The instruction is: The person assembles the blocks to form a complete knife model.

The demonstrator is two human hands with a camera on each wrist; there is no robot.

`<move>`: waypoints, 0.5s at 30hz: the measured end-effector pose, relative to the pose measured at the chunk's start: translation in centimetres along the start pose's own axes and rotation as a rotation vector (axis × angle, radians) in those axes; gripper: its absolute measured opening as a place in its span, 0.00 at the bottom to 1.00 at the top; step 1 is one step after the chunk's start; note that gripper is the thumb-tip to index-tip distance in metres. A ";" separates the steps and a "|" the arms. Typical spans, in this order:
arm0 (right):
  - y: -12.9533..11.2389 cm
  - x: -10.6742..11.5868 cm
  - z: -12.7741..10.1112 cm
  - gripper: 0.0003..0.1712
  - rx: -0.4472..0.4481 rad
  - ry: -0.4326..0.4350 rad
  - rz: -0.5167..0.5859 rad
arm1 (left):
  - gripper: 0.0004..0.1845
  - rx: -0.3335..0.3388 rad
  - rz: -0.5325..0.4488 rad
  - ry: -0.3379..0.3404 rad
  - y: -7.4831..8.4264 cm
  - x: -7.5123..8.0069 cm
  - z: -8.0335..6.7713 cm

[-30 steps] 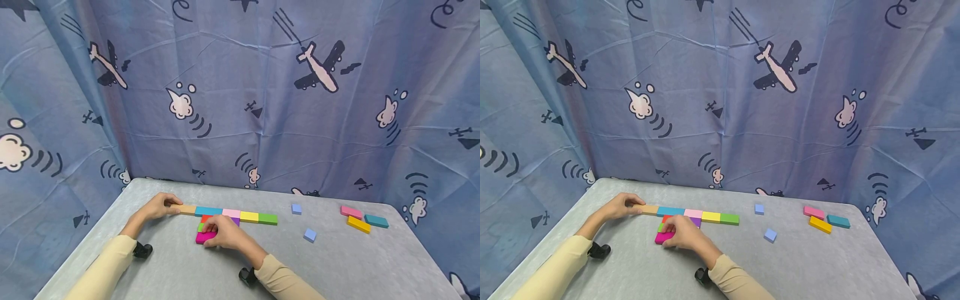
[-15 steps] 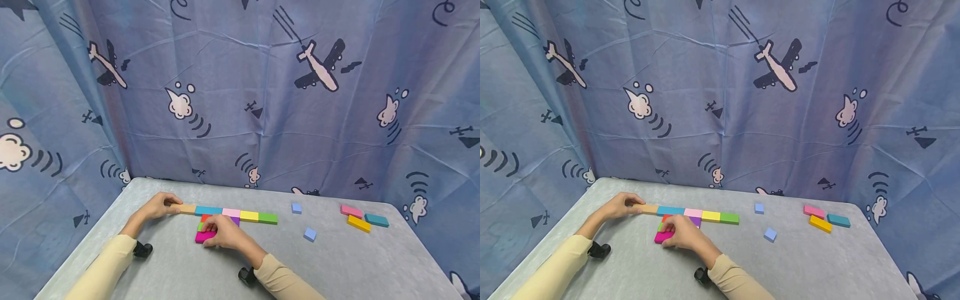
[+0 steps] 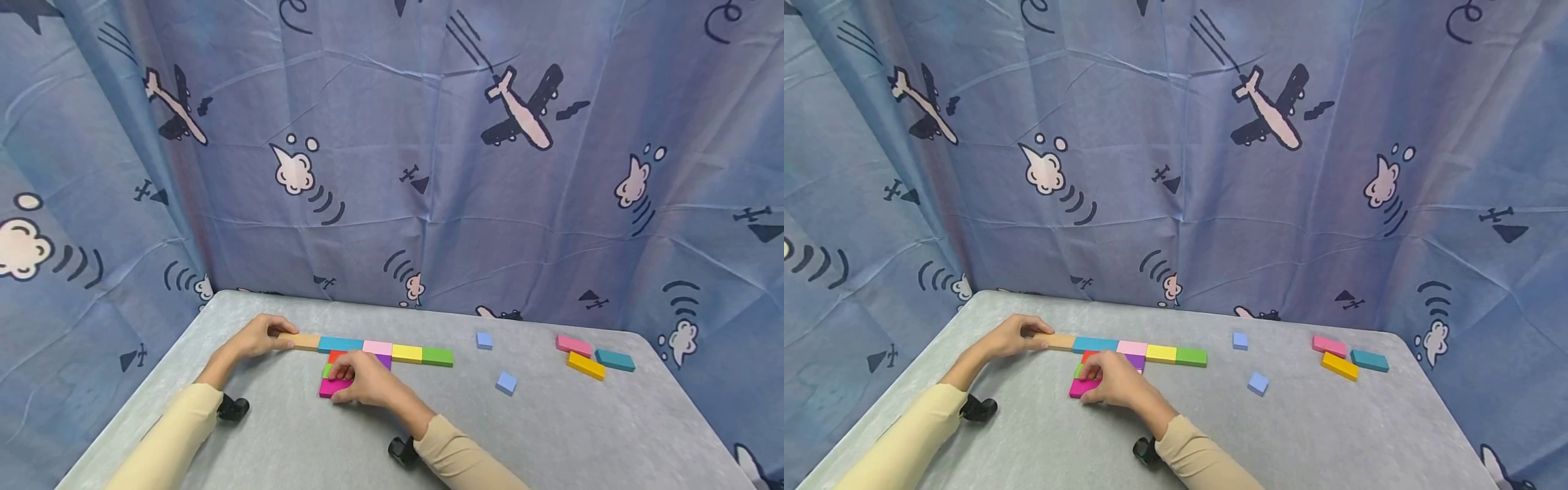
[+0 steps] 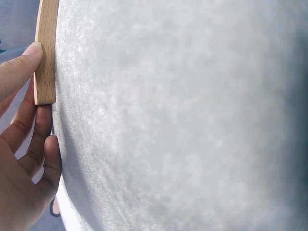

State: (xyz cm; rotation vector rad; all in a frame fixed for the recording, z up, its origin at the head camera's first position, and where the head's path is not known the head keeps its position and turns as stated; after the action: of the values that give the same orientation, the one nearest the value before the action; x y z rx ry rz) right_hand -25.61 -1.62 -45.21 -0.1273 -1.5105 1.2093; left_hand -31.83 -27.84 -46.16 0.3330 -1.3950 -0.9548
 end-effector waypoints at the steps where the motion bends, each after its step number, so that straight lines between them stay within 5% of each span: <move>1: 0.0 0.0 0.0 0.15 0.002 -0.001 0.006 | 0.11 0.002 0.000 0.000 0.0 0.0 0.0; 8: 0.3 0.9 -0.3 0.11 0.065 -0.021 0.095 | 0.11 0.016 0.001 0.002 -0.2 -0.1 0.1; 15: 1.4 4.0 -1.5 0.10 0.065 -0.018 0.140 | 0.10 0.014 -0.009 0.003 -0.1 -0.1 0.1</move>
State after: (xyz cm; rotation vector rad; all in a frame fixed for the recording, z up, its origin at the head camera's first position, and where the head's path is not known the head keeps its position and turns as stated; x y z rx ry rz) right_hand -26.56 2.58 -43.78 -0.1814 -1.4963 1.3729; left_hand -31.94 -27.83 -46.30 0.3515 -1.3989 -0.9515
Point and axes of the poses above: each hand's wrist, its own z-axis towards the middle knuckle, its own x-axis out of the back of the hand, y = z × x, the point moved 2 cm from there along z, towards the middle knuckle, and after that the axes turned 6 degrees about y, right-handed, at the moved point
